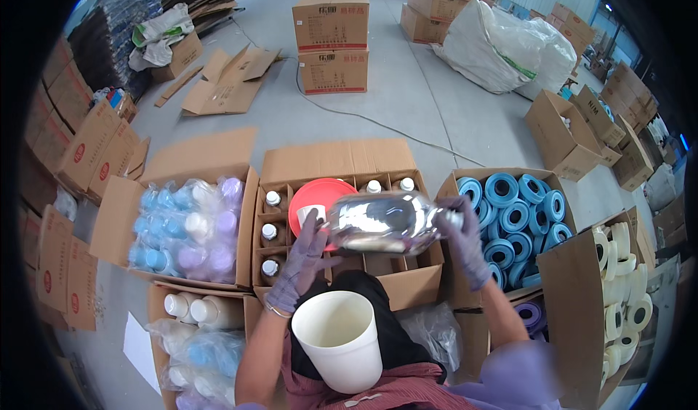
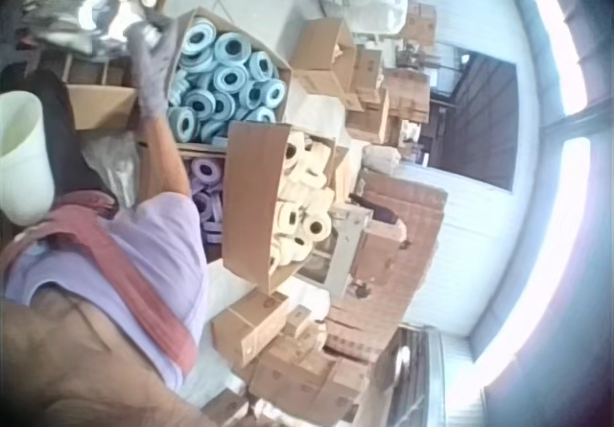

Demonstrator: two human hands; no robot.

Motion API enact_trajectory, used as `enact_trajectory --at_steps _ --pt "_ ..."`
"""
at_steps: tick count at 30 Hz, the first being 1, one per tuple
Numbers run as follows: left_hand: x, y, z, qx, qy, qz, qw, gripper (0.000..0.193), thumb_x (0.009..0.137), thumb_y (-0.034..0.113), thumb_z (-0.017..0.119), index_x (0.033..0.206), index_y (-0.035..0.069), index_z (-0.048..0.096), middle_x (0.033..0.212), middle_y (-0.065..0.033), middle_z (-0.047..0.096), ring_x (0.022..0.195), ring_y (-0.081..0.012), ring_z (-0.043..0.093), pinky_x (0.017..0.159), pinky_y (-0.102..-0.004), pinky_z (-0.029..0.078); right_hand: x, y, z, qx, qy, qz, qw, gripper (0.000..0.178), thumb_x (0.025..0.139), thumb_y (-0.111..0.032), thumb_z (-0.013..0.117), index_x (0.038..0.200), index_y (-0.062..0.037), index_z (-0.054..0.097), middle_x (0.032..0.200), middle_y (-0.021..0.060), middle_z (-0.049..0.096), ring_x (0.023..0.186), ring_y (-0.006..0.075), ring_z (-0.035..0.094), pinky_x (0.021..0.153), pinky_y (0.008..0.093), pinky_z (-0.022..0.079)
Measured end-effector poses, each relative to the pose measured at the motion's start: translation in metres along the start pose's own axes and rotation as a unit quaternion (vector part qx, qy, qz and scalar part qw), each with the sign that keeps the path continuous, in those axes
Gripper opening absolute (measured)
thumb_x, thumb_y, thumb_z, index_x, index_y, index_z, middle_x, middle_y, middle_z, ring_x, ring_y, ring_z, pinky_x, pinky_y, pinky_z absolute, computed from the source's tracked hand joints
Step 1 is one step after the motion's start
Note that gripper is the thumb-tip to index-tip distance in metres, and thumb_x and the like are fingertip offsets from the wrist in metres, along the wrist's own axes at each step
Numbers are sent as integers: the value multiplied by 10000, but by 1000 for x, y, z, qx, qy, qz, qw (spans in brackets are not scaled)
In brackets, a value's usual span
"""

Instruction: The person assembles thermos flasks by inserting a white cap into the opening, placing a colored ring on top, and then wrapping each unit in a clear plastic bag. The person repeats this process for multiple thermos units in a warehouse setting.

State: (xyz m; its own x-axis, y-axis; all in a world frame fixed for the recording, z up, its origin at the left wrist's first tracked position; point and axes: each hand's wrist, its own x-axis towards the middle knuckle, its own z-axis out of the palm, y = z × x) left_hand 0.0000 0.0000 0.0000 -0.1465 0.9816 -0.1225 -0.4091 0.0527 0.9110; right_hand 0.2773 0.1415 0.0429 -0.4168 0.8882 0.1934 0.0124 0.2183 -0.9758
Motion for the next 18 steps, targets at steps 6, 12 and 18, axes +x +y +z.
enact_trajectory --at_steps 6,12,18 --pt "-36 38 -36 91 146 182 968 609 946 269 662 1446 54 390 1346 -70 485 1176 -170 541 1016 -321 468 -61 1 95 78 -5 -66 995 410 827 -87 672 1179 -8 476 1028 60 505 952 139 508 854 292 458" --pt "-84 116 -46 288 101 134 943 613 838 202 729 1380 26 504 1344 -92 547 1248 -187 514 1079 -334 403 -96 16 105 149 -207 -27 967 384 906 -10 540 1282 -12 463 1236 100 467 1175 205 507 1058 345 398" --pt "-187 61 -61 392 191 55 898 608 828 224 736 1361 18 529 1277 -132 597 1199 -239 566 1040 -344 433 -219 51 45 -86 -284 -137 945 597 929 -138 584 1466 -17 354 1483 220 350 1378 361 371 1148 451 303"
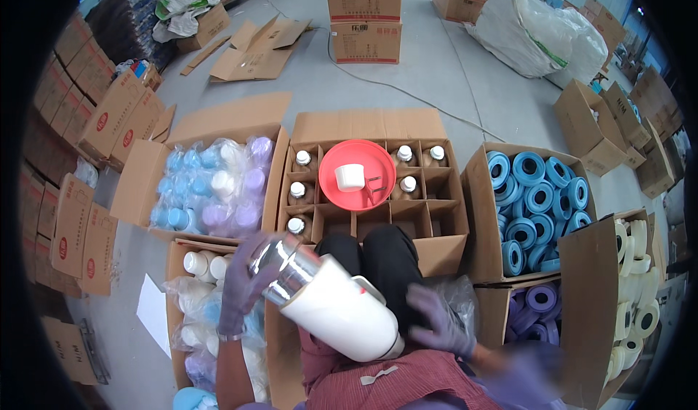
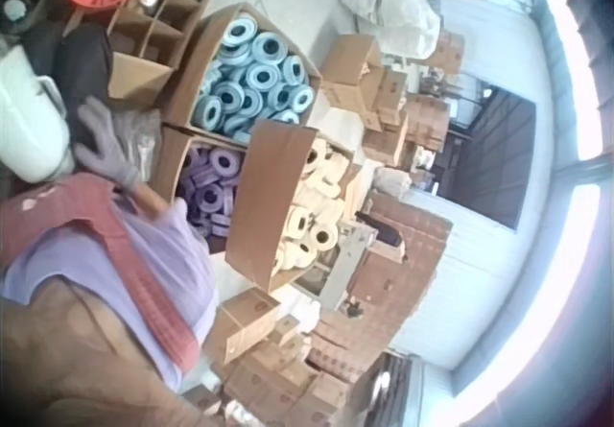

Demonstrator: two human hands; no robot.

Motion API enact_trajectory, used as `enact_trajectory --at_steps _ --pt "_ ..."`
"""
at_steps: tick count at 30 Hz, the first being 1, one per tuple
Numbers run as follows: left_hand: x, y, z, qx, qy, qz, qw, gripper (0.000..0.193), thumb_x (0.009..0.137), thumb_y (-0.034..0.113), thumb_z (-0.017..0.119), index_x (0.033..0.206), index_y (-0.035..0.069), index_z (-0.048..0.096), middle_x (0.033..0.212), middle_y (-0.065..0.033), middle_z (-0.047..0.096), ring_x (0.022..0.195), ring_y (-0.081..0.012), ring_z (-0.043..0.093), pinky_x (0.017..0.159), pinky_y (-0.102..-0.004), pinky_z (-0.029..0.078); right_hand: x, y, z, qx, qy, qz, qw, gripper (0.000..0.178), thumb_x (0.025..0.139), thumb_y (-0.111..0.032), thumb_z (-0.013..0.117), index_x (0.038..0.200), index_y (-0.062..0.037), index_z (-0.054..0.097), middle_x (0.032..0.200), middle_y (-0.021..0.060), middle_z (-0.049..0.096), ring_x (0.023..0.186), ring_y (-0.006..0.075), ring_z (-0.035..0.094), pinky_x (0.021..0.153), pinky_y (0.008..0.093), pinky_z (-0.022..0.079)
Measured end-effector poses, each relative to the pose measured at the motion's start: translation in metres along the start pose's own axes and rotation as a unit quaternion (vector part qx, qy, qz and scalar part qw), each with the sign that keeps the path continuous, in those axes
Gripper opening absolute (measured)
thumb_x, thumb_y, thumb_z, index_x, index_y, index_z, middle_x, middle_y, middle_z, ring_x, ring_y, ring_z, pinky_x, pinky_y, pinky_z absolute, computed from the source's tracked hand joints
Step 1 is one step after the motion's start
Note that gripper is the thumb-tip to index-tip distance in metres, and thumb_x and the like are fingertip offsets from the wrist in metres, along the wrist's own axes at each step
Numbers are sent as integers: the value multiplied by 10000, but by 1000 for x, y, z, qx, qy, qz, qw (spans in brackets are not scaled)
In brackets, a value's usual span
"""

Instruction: The person assembles thermos flasks by inserting a white cap into the opening, placing a colored ring on top, and then wrapping each unit in a clear plastic bag. The person repeats this process for multiple thermos units in a warehouse setting.

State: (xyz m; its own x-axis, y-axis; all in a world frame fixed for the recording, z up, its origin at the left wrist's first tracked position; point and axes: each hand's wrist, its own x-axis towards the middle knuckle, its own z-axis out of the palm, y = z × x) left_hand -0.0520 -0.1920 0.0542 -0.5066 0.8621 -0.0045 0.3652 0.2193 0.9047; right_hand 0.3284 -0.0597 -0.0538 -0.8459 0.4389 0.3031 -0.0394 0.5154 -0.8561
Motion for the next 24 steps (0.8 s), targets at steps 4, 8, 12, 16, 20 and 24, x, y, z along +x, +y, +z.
enact_trajectory --at_steps 4,8,12,16,20,24 --pt "-97 -90 26 -73 -3 -141 987 631 865 281 726 1374 6 474 1267 -141 601 1167 -250 595 990 -360 477 -26 -25 55 102 11 -10 995 683 962 -382 604 1470 -6 345 1497 296 304 1404 456 312 1152 522 284" --pt "-127 -111 37 95 -68 -4 993 490 892 306 679 1280 37 546 1216 -150 624 1124 -267 616 951 -372 495 98 -59 27 127 -69 -151 978 850 801 -391 756 1428 40 379 1416 278 398 1345 444 398 1132 481 334" --pt "-124 -123 52 56 -29 -27 998 462 890 311 681 1241 35 564 1176 -153 632 1092 -268 625 930 -375 500 161 -69 17 101 -126 -195 967 860 715 -284 845 1409 1 424 1363 186 498 1257 366 499 1073 438 412" --pt "-116 -132 69 13 26 -41 999 435 888 316 682 1203 34 582 1137 -155 640 1060 -270 634 909 -378 505 184 -91 15 105 -117 -187 970 810 679 -288 872 1349 -25 498 1304 183 549 1197 360 552 1017 414 456" --pt "-105 -137 85 -4 51 -41 998 410 886 321 684 1165 32 601 1097 -158 649 1028 -271 642 888 -380 511 193 -106 17 73 -74 -204 973 785 671 -281 874 1325 -35 516 1283 176 565 1181 342 566 998 403 471" --pt "-104 -141 87 -6 68 -43 997 389 885 326 686 1127 30 619 1057 -161 657 996 -273 651 867 -383 516 201 -117 9 33 34 -115 992 685 704 -276 849 1271 -39 548 1131 154 594 1056 314 609 915 402 505"
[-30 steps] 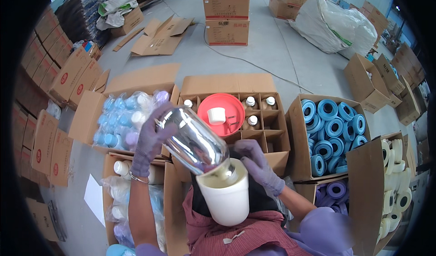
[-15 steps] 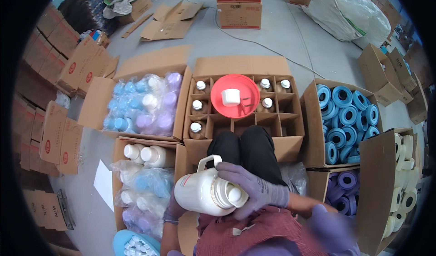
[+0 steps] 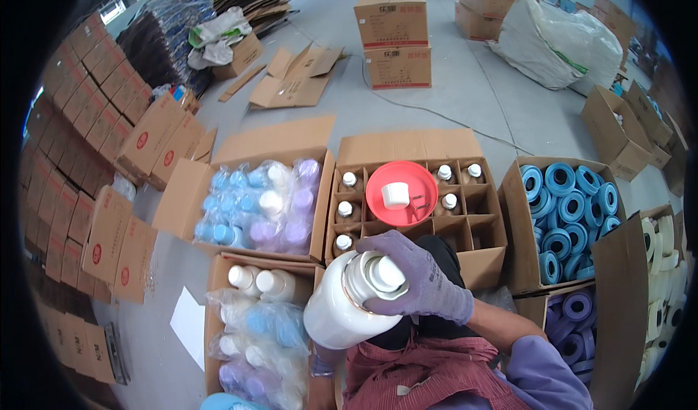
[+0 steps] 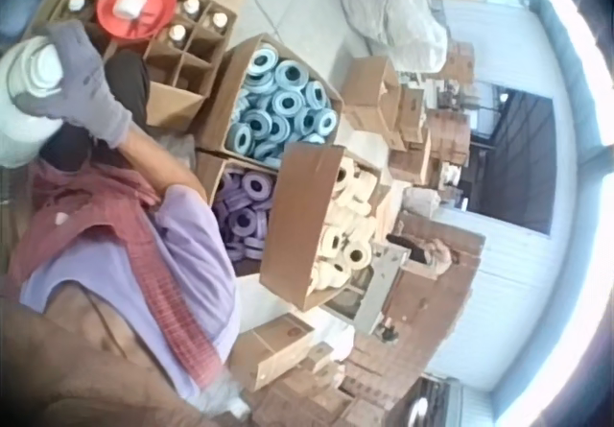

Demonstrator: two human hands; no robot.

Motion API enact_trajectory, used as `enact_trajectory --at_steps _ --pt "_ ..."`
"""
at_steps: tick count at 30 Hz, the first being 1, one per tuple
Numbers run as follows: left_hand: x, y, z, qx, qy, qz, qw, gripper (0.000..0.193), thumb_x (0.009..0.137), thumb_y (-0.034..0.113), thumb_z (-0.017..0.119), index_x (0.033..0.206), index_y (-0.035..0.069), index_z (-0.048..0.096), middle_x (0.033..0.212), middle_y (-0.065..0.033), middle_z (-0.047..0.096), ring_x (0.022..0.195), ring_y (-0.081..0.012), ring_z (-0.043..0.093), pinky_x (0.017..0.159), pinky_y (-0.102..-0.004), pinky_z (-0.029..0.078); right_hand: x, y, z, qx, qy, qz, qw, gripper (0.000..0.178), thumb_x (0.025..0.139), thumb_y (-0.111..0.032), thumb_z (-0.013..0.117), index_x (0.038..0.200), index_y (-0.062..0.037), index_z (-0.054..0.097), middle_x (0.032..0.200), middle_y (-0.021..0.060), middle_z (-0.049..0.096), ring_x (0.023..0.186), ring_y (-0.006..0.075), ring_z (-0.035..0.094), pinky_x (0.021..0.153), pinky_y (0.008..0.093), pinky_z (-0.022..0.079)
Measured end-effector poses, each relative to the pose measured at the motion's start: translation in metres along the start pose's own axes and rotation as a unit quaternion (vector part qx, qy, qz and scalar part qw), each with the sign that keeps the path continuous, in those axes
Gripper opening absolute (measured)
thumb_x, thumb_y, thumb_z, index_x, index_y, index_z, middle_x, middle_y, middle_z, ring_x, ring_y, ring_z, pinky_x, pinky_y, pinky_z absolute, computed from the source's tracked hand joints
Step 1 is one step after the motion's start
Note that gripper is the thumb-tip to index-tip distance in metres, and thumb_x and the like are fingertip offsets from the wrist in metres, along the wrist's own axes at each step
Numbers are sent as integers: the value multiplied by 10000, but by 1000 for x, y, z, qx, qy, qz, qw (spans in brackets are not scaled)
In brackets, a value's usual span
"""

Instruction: The person assembles thermos flasks by inserting a white cap into the opening, placing a colored ring on top, and then wrapping each unit in a clear plastic bag. The person repeats this process for multiple thermos units in a warehouse setting.

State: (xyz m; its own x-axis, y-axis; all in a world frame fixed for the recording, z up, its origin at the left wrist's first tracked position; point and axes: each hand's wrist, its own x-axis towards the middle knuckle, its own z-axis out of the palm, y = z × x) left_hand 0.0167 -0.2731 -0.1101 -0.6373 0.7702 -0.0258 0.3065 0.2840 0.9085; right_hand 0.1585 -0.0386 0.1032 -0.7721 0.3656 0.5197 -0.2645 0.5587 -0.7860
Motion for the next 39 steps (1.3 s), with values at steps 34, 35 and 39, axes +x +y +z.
enact_trajectory --at_steps 34,35,39 --pt "148 158 42 239 -248 149 927 245 834 193 650 956 -6 726 753 -139 698 709 -173 669 693 -305 514 -479 -27 -503 -567 351 661 345 983 724 -394 803 1513 -138 276 1427 195 463 1261 440 501 1039 522 432" --pt "147 154 44 239 -223 177 928 239 835 196 643 944 0 725 733 -139 685 693 -173 663 681 -310 510 -476 -21 -505 -577 317 661 359 982 716 -399 802 1507 -134 284 1448 186 445 1298 409 478 1042 548 420" --pt "134 197 56 260 -241 118 927 211 841 200 616 861 3 689 675 -150 632 667 -189 669 663 -336 507 -460 -26 -520 -565 325 654 382 794 763 -338 736 1435 -89 396 1310 204 539 1237 374 529 1009 492 453"
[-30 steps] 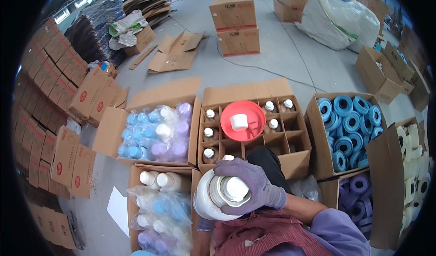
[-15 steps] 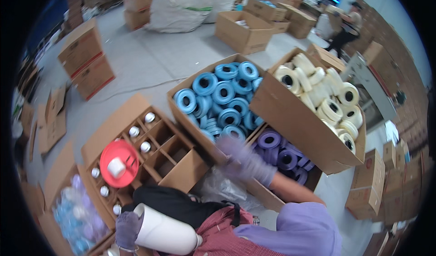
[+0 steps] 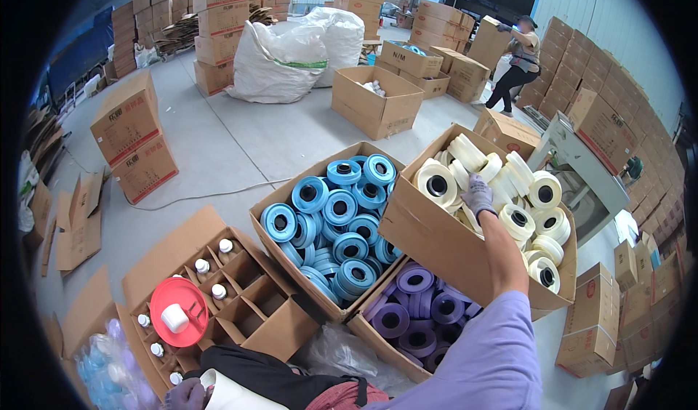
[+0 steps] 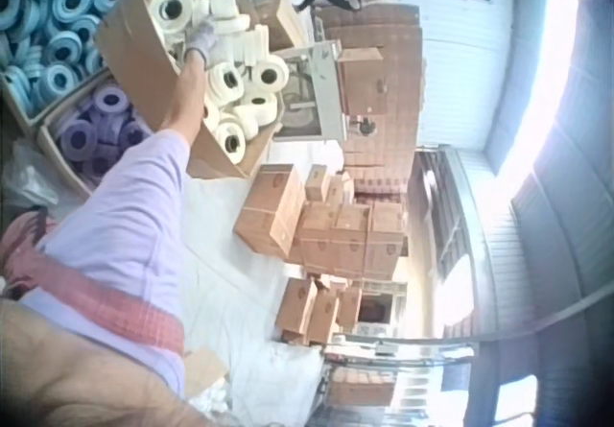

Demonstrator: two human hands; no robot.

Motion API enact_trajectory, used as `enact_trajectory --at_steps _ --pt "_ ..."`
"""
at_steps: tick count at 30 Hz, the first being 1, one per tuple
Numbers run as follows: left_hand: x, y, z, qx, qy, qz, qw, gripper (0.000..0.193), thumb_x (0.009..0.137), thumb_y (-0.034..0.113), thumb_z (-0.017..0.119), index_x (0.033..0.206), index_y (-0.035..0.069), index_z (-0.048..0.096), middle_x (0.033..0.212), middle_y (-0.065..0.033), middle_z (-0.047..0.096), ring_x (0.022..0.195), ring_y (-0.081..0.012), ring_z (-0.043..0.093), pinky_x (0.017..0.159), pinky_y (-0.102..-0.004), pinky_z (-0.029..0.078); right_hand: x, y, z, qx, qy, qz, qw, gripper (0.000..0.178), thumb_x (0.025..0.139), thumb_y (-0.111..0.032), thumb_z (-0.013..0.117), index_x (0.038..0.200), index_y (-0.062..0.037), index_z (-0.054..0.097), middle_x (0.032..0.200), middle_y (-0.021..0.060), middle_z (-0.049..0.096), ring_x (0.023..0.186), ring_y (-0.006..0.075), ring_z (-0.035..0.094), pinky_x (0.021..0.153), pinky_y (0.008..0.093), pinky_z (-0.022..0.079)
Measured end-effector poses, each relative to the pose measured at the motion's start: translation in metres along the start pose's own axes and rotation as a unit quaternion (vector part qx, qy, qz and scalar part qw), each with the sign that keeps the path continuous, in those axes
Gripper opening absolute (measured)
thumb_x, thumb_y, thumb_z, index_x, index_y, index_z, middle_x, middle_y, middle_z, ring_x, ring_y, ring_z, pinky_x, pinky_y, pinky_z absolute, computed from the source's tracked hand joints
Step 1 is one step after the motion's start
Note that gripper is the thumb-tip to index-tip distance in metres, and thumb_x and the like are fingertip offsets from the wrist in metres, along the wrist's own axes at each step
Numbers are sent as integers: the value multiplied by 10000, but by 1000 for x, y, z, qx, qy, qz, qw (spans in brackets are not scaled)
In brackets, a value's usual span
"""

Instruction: The person assembles thermos flasks by inserting a white cap into the opening, placing a colored ring on top, and then wrapping each unit in a clear plastic bag. The person repeats this process for multiple thermos units in a warehouse setting.

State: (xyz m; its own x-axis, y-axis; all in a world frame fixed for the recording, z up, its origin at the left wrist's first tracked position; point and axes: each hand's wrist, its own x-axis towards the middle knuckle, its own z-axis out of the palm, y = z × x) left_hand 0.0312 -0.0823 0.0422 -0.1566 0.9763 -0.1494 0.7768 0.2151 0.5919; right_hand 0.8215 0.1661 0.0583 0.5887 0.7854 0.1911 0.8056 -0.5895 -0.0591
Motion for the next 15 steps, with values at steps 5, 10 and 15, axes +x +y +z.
enact_trajectory --at_steps 5,10,15 --pt "12 -30 16 -42 75 49 995 290 890 271 611 974 2 682 899 -169 671 863 -201 687 749 -344 527 -40 -32 -55 249 372 -122 886 517 869 -187 550 1340 11 468 1182 232 587 1071 372 590 955 446 472" --pt "29 46 -3 -421 32 22 906 552 981 393 571 1382 19 515 1350 -157 548 1151 -231 600 935 -344 523 -211 -214 -69 530 -38 -282 799 288 1024 -207 501 1263 -47 526 1088 74 603 949 171 594 824 320 508" --pt "47 73 12 -768 -223 91 593 808 923 611 563 1516 122 314 1504 -60 419 1310 -312 493 990 -624 481 -388 -390 -57 655 -161 -529 515 570 919 -16 555 1454 -20 359 1434 231 417 1382 362 385 1161 380 306"
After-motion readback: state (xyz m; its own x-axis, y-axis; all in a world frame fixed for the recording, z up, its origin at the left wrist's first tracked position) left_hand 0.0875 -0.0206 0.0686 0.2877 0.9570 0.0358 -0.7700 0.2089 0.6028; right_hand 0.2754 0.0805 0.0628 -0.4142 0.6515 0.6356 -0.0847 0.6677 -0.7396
